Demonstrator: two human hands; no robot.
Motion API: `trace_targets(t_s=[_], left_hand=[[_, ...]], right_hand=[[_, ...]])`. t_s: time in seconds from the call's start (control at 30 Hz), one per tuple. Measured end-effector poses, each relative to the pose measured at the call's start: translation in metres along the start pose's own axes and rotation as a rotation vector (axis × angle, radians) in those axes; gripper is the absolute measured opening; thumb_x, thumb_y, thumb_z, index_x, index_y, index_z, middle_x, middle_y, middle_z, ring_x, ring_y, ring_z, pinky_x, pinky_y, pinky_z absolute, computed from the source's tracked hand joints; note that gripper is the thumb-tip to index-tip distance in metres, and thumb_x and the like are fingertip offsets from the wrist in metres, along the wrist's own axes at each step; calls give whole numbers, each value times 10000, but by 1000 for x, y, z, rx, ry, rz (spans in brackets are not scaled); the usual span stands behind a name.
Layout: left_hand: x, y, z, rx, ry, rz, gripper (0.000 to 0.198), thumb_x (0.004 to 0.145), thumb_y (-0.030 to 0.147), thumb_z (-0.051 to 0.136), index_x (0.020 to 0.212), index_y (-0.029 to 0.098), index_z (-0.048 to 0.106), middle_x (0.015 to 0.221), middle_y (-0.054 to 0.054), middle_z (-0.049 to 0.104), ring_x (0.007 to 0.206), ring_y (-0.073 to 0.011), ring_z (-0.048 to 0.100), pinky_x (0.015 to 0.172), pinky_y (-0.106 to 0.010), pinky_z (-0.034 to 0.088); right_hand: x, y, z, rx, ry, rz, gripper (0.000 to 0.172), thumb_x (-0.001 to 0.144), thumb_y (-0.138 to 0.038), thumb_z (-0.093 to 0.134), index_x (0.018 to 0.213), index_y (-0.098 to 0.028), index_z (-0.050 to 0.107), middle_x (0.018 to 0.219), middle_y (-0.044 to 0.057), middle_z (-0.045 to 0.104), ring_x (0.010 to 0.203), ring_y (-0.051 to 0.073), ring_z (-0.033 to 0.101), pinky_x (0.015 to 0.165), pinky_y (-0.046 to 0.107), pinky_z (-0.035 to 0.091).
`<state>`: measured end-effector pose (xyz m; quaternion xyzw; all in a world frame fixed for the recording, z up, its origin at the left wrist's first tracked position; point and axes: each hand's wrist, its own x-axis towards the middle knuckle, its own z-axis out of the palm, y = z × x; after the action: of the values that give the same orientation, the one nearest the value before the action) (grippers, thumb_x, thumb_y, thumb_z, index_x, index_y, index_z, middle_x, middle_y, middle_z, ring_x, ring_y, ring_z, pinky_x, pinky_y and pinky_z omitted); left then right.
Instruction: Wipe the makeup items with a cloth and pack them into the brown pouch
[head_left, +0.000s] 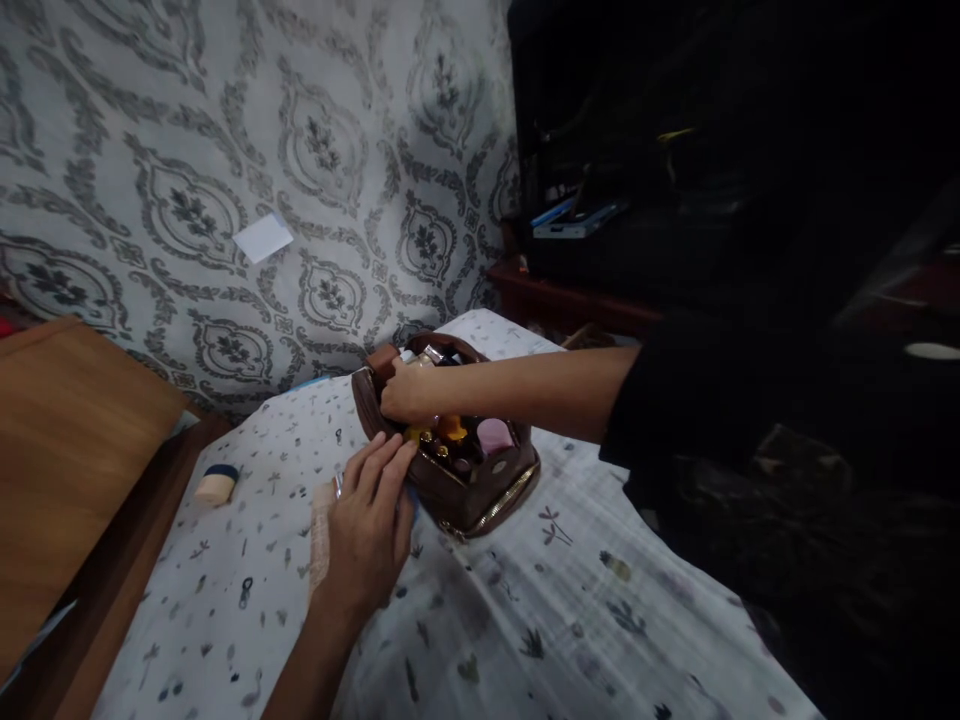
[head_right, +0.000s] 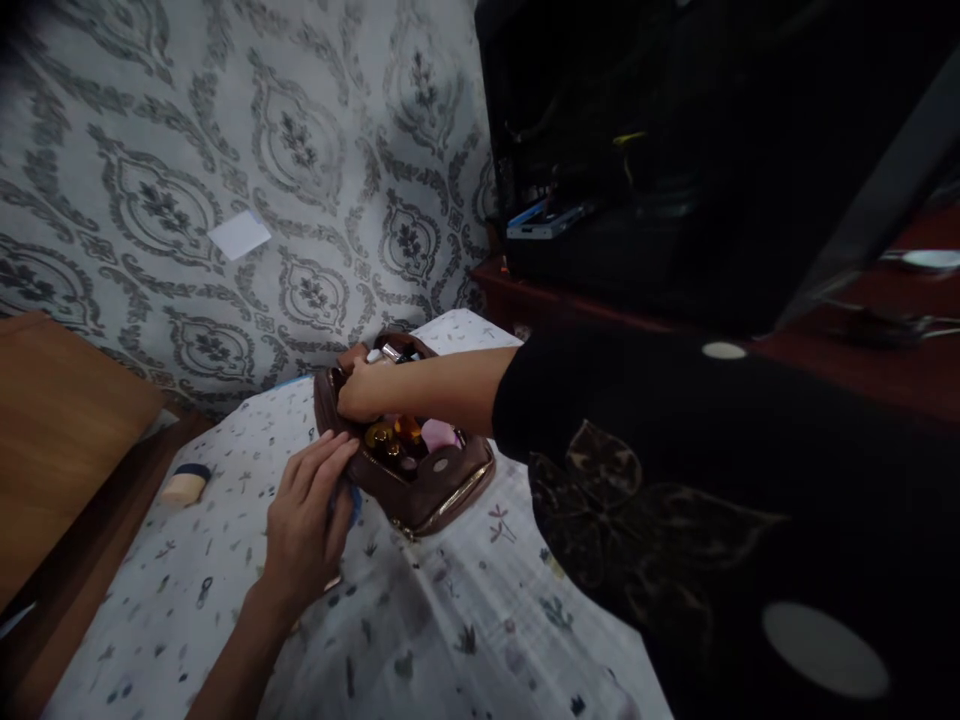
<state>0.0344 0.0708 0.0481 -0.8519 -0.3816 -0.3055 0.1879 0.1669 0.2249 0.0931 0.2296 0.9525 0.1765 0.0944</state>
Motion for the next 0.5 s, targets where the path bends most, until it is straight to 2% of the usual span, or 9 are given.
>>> trace_targets(t_s=[0.07,0.13,0.27,0.5], left_hand=[[1,0,0,-2,3,3,447,954,78,467,1378,206,523,1311,-112,660,1291,-261,559,1052,-458,521],[2,1,0,-6,15,8,452,954,72,463,1381,209,521,1303,-109,663,1292,-259,558,1045,-450,529],[3,2,-1,-9,16,8,467,939,55,463,1378,202,520,1293,-112,664,1291,-264,554,1042,-447,537],[2,1,-2,-27,13,3,479,937,74,483,1399,197,505,1310,-127,645,1302,-279,540,1047,-458,536]], right_hand=[[-7,-5,-7,-29,-26,60,176,950,-164,611,1081,-111,716,1131,133,735,1081,254,686,980,486,493],[-9,-9,-12,-48,-45,91,201,919,-129,616,1088,-117,725,1149,150,741,1080,280,693,980,526,481],[2,-14,-15,-72,-104,128,246,860,-170,684,1098,-148,744,1170,162,738,1126,349,677,1007,605,458],[21,-14,-4,-87,-116,168,228,947,-203,588,1079,-145,764,1144,145,739,1138,338,675,999,556,466]])
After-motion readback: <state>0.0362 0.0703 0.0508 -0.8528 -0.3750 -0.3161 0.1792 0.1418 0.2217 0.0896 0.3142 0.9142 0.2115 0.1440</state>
